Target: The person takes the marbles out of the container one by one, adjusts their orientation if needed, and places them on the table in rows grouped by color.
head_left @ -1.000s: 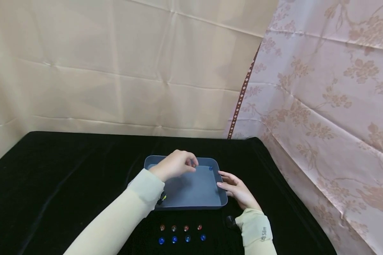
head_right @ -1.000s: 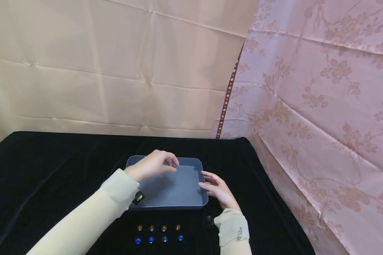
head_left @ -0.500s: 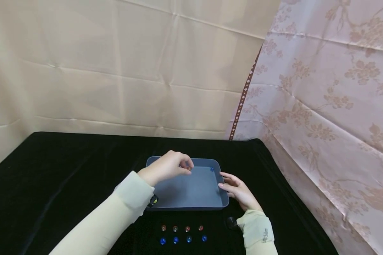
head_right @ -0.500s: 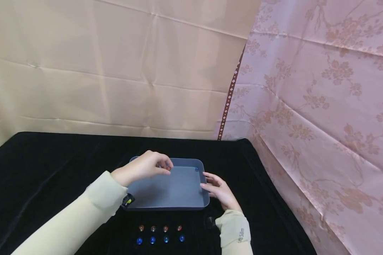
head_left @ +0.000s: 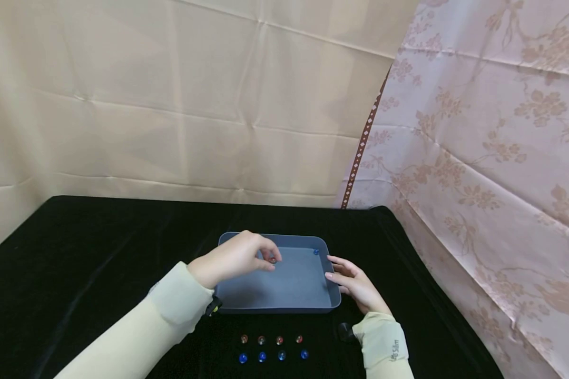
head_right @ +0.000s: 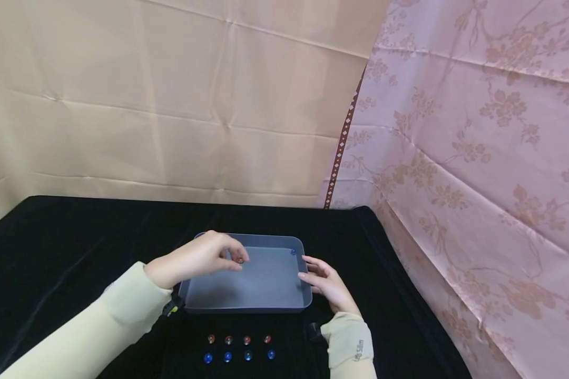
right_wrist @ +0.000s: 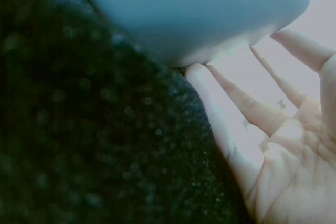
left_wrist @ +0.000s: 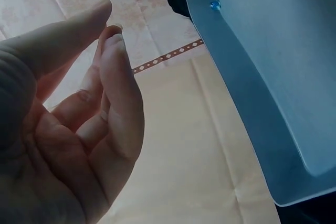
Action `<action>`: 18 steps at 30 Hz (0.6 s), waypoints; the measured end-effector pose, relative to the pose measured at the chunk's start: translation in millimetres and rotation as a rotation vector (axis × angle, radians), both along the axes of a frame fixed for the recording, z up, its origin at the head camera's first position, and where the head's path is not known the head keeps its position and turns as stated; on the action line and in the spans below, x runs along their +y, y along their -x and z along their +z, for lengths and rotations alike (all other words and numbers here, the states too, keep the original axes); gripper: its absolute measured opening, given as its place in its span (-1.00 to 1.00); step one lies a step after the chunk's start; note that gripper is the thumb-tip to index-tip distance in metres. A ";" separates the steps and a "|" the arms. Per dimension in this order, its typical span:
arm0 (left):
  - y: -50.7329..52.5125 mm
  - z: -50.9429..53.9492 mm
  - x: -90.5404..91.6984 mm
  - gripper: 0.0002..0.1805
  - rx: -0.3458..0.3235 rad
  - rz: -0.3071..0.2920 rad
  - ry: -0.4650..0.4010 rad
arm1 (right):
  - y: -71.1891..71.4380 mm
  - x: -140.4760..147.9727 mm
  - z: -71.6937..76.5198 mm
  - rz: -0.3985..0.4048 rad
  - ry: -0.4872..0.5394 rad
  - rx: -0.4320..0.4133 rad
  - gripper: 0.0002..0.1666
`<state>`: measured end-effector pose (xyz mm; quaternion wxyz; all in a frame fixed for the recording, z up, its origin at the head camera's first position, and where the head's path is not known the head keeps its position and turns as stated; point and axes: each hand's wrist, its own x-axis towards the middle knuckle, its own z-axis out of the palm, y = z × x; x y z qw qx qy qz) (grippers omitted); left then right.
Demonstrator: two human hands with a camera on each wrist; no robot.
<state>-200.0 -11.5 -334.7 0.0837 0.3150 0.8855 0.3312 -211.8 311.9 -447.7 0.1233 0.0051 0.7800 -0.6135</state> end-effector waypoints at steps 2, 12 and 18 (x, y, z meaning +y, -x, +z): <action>-2.3 -0.7 -2.3 -0.88 0.001 -0.003 0.008 | -0.2 -0.3 0.2 -0.004 0.000 -0.002 -0.34; -11.4 -6.0 -11.8 -0.88 -0.003 -0.027 0.035 | 0.5 1.3 0.5 0.019 -0.005 -0.002 -0.33; -18.9 -7.2 -14.4 -0.87 -0.015 -0.033 0.030 | 0.5 2.9 0.9 0.027 -0.001 0.001 -0.33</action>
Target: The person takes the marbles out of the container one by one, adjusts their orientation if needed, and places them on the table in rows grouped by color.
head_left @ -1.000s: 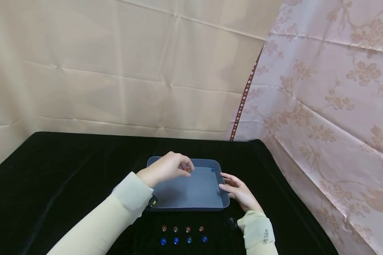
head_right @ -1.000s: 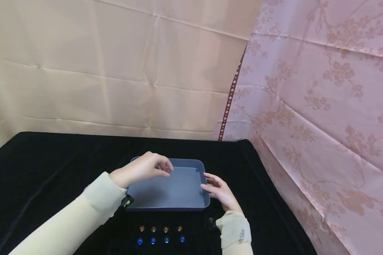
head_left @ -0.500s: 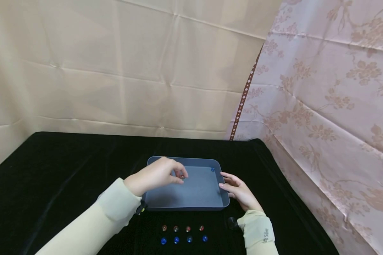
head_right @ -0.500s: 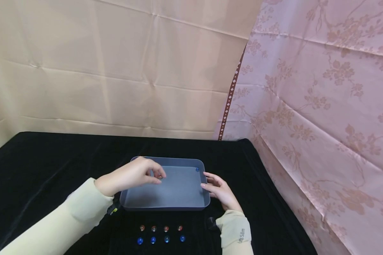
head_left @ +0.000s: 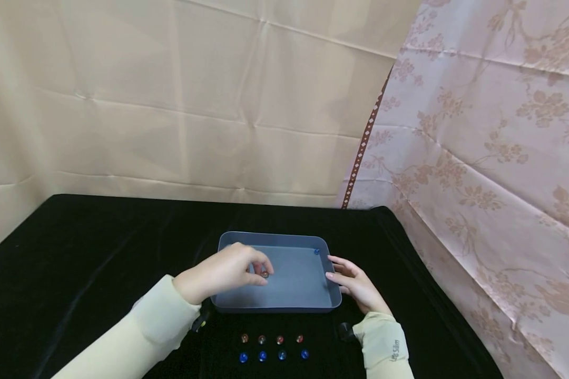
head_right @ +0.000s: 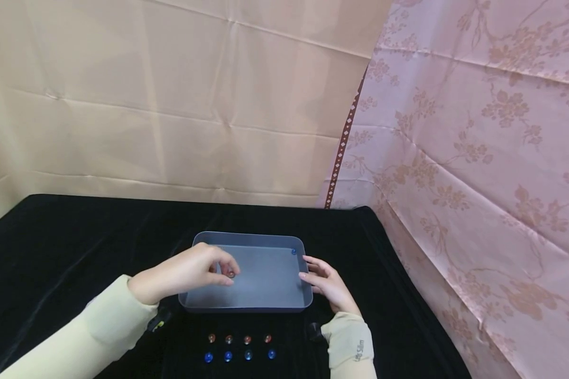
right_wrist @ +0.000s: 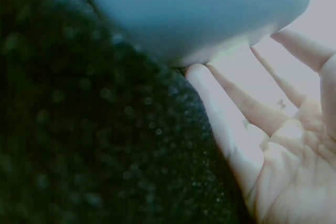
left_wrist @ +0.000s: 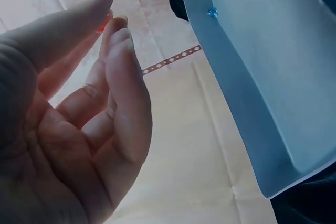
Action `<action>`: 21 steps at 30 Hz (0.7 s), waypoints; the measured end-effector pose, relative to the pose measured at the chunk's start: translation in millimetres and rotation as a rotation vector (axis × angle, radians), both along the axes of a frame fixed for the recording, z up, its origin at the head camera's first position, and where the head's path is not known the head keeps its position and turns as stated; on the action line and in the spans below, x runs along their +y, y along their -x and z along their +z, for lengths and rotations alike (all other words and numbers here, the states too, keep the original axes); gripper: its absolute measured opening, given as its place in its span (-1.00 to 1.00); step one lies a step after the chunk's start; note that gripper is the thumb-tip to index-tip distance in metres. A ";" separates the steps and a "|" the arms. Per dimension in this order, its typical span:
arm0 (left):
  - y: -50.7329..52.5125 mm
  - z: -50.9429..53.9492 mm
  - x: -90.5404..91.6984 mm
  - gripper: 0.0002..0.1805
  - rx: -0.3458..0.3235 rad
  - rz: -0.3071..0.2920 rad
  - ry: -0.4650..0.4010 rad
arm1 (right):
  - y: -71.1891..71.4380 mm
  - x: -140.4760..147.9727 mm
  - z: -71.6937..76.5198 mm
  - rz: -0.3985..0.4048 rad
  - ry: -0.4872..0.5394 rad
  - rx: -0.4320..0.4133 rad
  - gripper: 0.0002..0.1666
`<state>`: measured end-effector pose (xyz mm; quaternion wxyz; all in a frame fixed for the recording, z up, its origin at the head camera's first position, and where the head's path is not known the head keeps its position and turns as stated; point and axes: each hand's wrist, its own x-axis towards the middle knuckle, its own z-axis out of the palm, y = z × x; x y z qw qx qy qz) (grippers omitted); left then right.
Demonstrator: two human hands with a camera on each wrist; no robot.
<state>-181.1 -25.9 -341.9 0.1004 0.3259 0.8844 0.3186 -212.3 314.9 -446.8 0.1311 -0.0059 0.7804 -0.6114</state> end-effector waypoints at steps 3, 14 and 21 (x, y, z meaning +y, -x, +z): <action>-4.2 -0.7 -2.7 -0.89 -0.001 -0.002 -0.004 | -0.2 -0.3 0.4 0.000 0.002 -0.001 -0.33; -18.0 -9.9 -13.3 -0.92 -0.017 -0.013 -0.025 | -0.1 -2.1 -1.1 -0.017 0.003 -0.007 -0.34; -25.5 -15.8 -19.1 -0.90 -0.026 -0.034 -0.026 | 0.0 -2.2 -2.0 -0.008 -0.011 0.010 -0.34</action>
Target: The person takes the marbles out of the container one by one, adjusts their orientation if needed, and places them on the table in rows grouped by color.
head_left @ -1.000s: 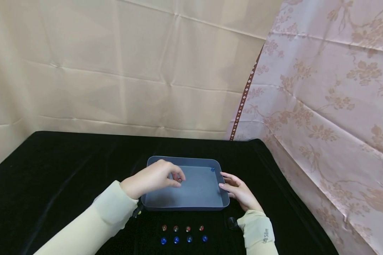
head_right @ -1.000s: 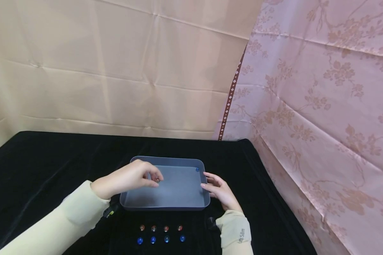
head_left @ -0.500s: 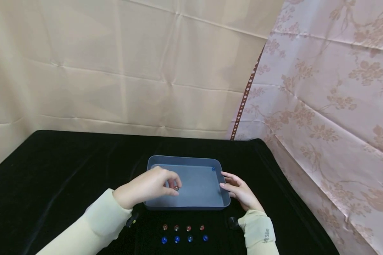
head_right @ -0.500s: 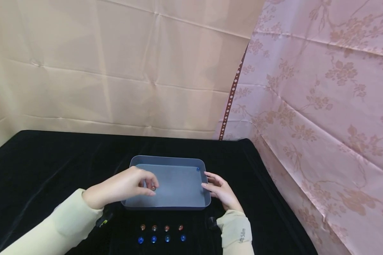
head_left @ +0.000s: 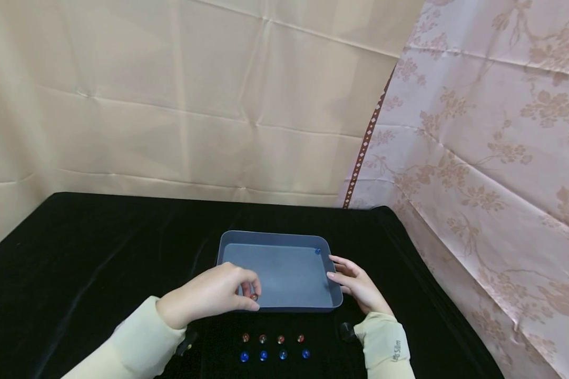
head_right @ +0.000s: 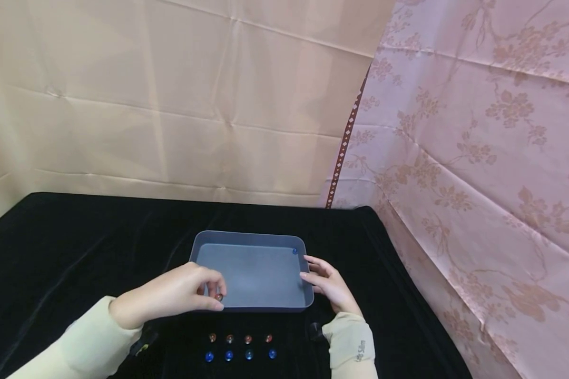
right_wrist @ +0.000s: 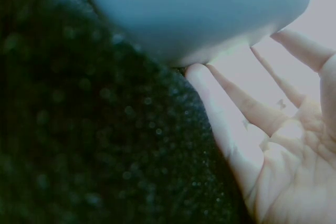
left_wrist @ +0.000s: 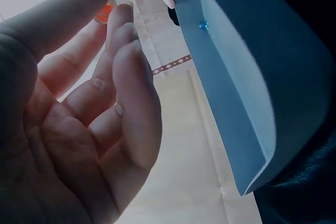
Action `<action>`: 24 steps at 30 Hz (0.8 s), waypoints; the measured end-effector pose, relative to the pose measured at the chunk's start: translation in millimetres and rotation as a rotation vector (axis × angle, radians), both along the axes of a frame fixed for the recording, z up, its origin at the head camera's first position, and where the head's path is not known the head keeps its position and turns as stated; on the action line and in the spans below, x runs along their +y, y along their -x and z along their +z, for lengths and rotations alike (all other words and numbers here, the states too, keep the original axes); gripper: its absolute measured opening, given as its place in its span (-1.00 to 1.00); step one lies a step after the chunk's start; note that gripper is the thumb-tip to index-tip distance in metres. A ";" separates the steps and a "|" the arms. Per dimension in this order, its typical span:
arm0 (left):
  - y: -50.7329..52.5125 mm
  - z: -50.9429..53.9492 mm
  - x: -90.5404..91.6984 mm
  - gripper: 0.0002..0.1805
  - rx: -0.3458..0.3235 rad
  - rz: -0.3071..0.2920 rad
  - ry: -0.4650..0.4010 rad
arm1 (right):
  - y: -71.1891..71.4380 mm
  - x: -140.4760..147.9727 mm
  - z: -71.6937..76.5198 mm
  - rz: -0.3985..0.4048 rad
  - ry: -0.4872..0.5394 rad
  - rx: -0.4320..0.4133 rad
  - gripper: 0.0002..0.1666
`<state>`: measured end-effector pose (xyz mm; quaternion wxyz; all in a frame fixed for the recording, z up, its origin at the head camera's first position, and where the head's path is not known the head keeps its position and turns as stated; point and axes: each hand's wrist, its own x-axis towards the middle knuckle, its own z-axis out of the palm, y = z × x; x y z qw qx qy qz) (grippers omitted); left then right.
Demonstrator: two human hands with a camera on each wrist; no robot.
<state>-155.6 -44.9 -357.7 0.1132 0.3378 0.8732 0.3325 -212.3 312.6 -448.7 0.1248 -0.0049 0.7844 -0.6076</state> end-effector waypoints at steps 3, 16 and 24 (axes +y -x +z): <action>-3.5 -1.9 -2.1 -0.91 -0.014 -0.001 0.000 | -0.3 -0.3 0.1 -0.005 0.003 0.001 -0.34; -15.2 -9.3 -11.1 -0.90 -0.020 -0.015 -0.013 | 0.3 0.6 1.9 0.004 0.000 -0.011 -0.32; -21.9 -14.3 -14.9 -0.87 -0.023 0.009 0.016 | 0.4 0.3 -0.6 -0.009 0.002 -0.005 -0.33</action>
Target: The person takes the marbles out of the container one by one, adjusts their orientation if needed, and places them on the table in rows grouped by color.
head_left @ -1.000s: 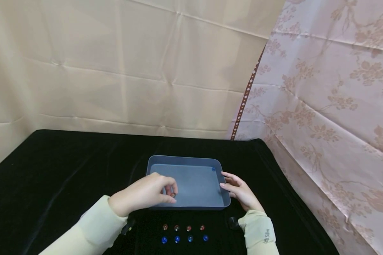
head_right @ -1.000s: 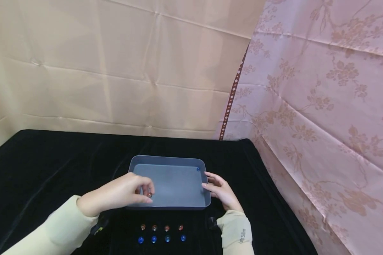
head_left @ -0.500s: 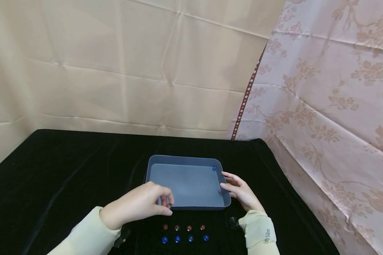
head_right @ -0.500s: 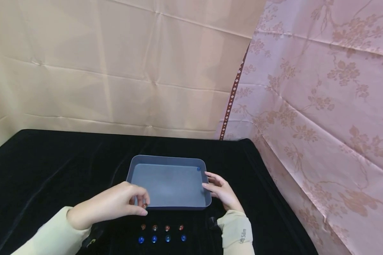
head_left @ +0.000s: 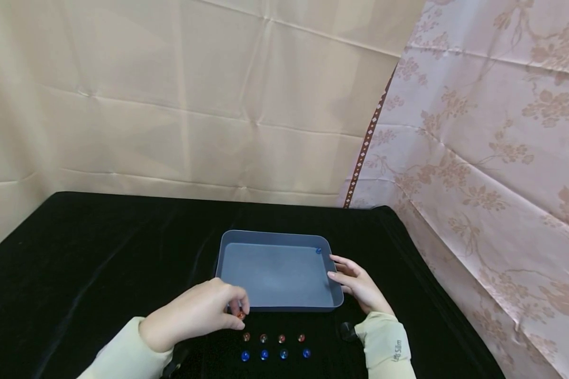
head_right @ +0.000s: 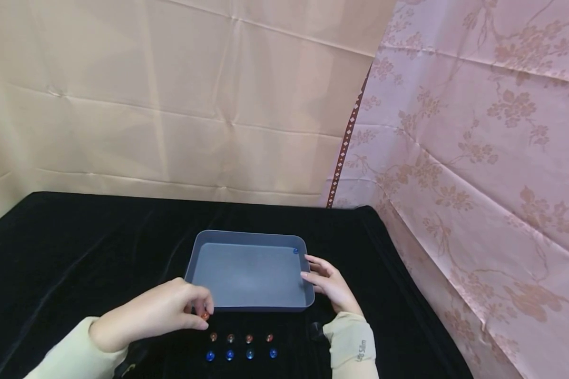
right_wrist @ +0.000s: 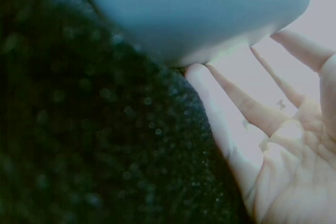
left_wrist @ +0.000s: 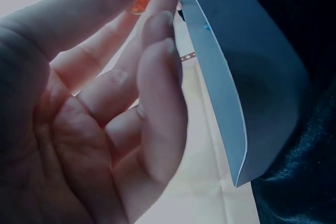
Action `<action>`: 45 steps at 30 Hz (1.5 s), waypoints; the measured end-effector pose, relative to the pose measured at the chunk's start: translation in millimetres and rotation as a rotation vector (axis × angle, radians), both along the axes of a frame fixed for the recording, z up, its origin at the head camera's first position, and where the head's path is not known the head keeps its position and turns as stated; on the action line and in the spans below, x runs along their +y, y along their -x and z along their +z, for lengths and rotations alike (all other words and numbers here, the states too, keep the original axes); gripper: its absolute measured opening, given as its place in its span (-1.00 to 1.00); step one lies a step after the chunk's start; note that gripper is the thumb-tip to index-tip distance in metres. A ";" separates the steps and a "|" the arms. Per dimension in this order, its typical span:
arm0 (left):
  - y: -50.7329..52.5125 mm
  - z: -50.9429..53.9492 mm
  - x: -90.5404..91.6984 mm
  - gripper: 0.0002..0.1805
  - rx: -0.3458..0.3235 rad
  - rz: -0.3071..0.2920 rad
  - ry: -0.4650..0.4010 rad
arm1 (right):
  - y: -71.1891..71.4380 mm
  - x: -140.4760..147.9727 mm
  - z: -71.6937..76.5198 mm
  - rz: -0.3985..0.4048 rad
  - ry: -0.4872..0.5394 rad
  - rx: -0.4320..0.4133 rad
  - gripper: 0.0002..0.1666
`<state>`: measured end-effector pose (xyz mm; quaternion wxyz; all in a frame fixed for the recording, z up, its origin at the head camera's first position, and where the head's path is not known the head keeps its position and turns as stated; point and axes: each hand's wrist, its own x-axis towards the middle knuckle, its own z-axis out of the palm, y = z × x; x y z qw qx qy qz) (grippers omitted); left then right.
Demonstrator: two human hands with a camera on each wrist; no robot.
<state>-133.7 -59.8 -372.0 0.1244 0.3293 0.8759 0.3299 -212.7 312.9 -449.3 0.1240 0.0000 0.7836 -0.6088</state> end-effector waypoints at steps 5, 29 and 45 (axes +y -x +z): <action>-3.4 -3.3 -0.4 -0.87 0.002 -0.014 0.021 | 0.0 0.1 0.0 -0.008 0.000 -0.005 -0.32; -3.6 -18.9 -7.7 -0.90 -0.082 -0.023 0.031 | 0.7 -0.6 0.5 -0.004 -0.005 -0.016 -0.32; -1.9 -27.8 -7.7 -0.92 -0.108 0.012 0.030 | 0.2 0.4 0.8 0.002 0.003 -0.009 -0.31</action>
